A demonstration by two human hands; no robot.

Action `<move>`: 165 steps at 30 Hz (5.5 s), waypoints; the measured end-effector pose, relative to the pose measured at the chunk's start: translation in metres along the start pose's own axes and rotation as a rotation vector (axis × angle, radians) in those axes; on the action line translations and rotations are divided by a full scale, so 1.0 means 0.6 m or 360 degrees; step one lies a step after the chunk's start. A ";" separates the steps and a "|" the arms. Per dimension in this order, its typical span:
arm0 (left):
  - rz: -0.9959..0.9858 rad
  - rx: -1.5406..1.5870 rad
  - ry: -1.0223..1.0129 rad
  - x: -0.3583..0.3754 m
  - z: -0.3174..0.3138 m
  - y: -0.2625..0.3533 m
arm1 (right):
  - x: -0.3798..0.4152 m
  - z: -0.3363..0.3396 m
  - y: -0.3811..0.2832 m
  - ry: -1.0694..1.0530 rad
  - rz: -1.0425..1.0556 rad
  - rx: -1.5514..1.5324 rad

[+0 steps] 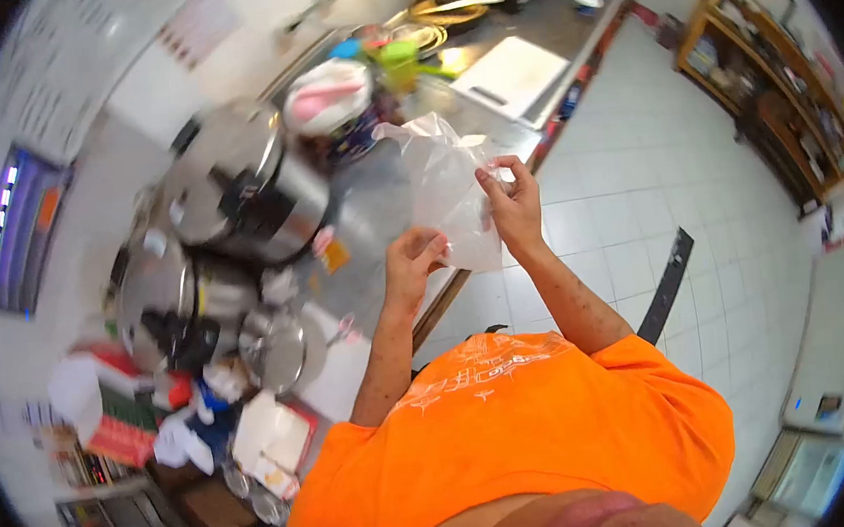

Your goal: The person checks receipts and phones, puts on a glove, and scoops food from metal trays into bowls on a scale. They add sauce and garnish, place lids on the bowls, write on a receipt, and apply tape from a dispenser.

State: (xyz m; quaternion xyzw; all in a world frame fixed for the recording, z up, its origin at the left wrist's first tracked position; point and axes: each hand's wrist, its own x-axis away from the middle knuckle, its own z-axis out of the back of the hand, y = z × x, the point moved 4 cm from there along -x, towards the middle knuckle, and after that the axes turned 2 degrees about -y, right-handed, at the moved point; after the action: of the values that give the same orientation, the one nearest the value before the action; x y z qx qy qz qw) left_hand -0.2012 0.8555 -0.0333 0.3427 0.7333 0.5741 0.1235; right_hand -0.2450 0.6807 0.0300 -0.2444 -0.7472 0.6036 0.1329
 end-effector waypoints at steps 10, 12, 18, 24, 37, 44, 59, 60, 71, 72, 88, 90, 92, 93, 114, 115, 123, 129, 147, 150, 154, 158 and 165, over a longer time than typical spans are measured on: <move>-0.1968 -0.2014 0.0017 -0.243 -0.303 0.036 | -0.208 0.372 0.087 0.0579 0.0069 0.0195; -0.1974 -0.2032 -0.0121 -0.340 -0.347 0.023 | -0.253 0.437 0.105 0.0599 -0.0236 -0.0025; -0.1246 -0.1409 -0.0888 -0.663 -0.502 -0.072 | -0.373 0.673 0.081 0.0803 -0.0630 -0.1253; 0.0208 -0.0764 -0.1326 -0.885 -0.712 -0.190 | -0.405 0.879 0.022 0.1039 -0.0343 0.0200; 0.0575 -0.0433 -0.1684 -1.262 -1.168 -0.249 | -0.709 1.323 -0.105 0.1172 -0.0271 0.1537; -0.0420 -0.1055 -0.1106 -1.505 -1.323 -0.184 | -1.009 1.451 -0.100 0.0226 0.0435 0.2263; -0.1032 -0.1001 -0.2393 -1.866 -2.036 -0.302 | -1.266 2.140 -0.134 0.1358 0.0385 -0.1467; -0.0913 -0.0998 -0.2505 -1.871 -2.091 -0.332 | -1.262 2.183 -0.159 0.1189 0.0456 -0.1660; -0.0828 -0.1054 -0.2861 -2.043 -2.573 -0.480 | -1.348 2.739 -0.247 0.1895 0.0410 -0.1252; -0.0879 -0.0924 -0.2844 -2.087 -2.602 -0.479 | -1.372 2.832 -0.188 0.2013 0.0430 -0.1101; -0.0138 -0.1094 -0.2221 -2.726 -2.895 -0.568 | -1.985 3.445 -0.236 0.1530 -0.0468 -0.0931; -0.0122 -0.1275 -0.2091 -2.798 -2.924 -0.570 | -2.040 3.527 -0.257 0.1510 -0.0505 -0.0784; -0.0142 -0.1293 -0.1739 -2.883 -2.952 -0.591 | -2.104 3.606 -0.266 0.1442 -0.0551 -0.0688; -0.0136 -0.1378 -0.1556 -2.939 -2.956 -0.622 | -2.138 3.644 -0.271 0.1511 -0.0714 -0.0652; -0.0173 -0.2782 -0.0419 -3.508 -3.068 -0.724 | -2.366 3.881 -0.137 0.0847 -0.0336 -0.1422; -0.0380 -0.2761 -0.0685 -3.520 -3.065 -0.749 | -2.374 3.887 -0.158 0.1239 -0.0787 -0.1012; -0.0008 -0.0994 -0.0848 -3.545 -3.209 -0.768 | -2.304 3.809 -0.185 0.1118 -0.1653 -0.0028; 0.0531 -0.0117 -0.1009 -3.637 -3.344 -0.765 | -2.400 3.721 -0.219 0.0531 -0.1564 0.0204; 0.0110 -0.0986 0.0031 -3.163 -2.936 -0.566 | -2.829 4.411 -0.345 0.0794 0.0827 0.1448; 0.0455 -0.0960 0.0191 -3.070 -2.934 -0.580 | -2.842 4.362 -0.367 0.0476 0.0661 0.1608; 0.0759 -0.0881 0.0174 -2.992 -2.956 -0.637 | -2.775 4.298 -0.379 0.0077 0.0357 0.1858; 0.1073 -0.0696 0.0041 -2.970 -3.004 -0.699 | -2.663 4.255 -0.410 -0.0260 0.0022 0.2109; 0.0919 -0.1051 -0.0783 -3.015 -3.181 -0.706 | -2.400 4.197 -0.457 -0.1257 -0.0907 0.3040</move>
State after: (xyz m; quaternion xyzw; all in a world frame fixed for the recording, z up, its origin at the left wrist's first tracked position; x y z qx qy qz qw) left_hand -0.1218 -1.8005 -0.2180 0.5996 0.3370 0.6884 0.2305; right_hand -0.3272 -2.2256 -0.1600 0.3568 0.0148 0.9213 0.1540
